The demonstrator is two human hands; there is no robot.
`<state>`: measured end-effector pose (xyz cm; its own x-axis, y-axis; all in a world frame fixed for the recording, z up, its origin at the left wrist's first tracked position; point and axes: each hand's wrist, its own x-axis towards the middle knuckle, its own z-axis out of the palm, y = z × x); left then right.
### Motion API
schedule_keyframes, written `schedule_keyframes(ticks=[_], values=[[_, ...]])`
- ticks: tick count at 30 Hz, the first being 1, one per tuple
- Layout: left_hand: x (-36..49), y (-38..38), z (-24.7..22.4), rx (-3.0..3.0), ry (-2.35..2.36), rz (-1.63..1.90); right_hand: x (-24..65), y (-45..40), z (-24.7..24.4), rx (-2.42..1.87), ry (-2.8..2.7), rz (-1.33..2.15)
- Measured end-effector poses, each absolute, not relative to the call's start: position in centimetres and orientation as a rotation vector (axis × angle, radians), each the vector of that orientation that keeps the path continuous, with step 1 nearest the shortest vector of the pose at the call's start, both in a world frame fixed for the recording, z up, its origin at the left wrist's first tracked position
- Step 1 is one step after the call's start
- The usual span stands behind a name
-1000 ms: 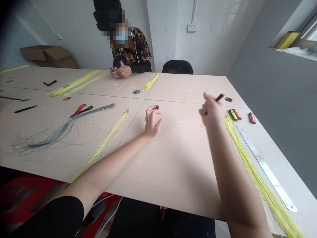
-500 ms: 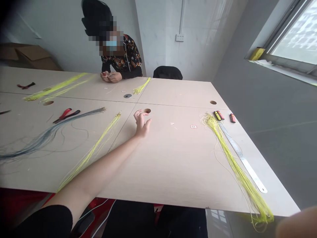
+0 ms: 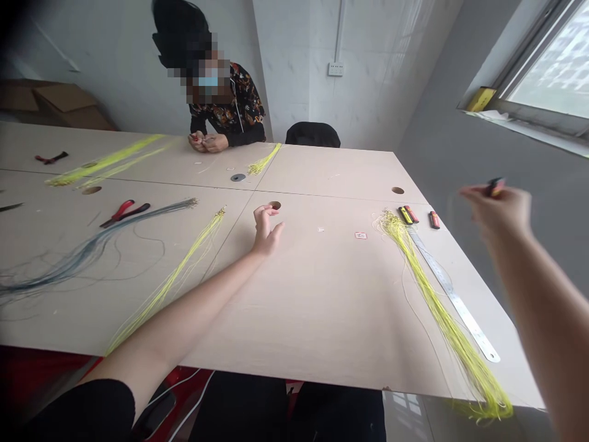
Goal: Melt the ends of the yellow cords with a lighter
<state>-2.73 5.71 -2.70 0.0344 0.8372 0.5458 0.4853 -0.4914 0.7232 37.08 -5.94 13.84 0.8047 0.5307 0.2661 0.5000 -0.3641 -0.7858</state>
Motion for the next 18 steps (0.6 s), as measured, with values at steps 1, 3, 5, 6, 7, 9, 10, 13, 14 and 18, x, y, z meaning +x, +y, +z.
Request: schedule_keyframes(ticks=[1, 3, 5, 6, 7, 9, 10, 13, 14, 18], values=[[-2.7, 5.6, -2.6, 1.985, 1.353, 1.43, 36.0, -5.0, 12.3, -2.065, -0.672, 0.179], [-2.6, 5.5, -2.5, 1.991, 1.369, 1.408, 34.3, -3.3, 9.2, -2.077, -0.684, 0.329], [-2.6, 5.5, -2.4, 1.995, 1.38, 1.374, 33.4, -1.9, 6.5, -2.116, -0.788, 0.308], [-2.5, 5.4, -2.3, 1.999, 1.382, 1.355, 33.3, -1.2, 5.5, -2.127, -0.888, 0.228], [-2.5, 5.4, -2.3, 2.004, 1.382, 1.34, 33.3, -0.7, 4.7, -2.147, -0.977, 0.142], [-2.5, 5.4, -2.3, 2.019, 1.375, 1.33, 33.4, 0.2, 3.8, -2.209, -1.111, 0.022], [-2.5, 5.4, -2.3, 2.025, 1.368, 1.331, 33.5, 0.5, 3.6, -2.259, -1.141, 0.006], [-2.3, 5.4, -2.4, 2.032, 1.333, 1.329, 33.2, 1.2, 3.9, -2.349, -1.142, 0.027], [-2.3, 5.4, -2.4, 2.034, 1.318, 1.327, 32.8, 1.3, 4.2, -2.338, -1.135, 0.036], [-2.2, 5.4, -2.6, 2.055, 1.254, 1.306, 29.9, 1.8, 4.8, -2.138, -1.166, 0.073]])
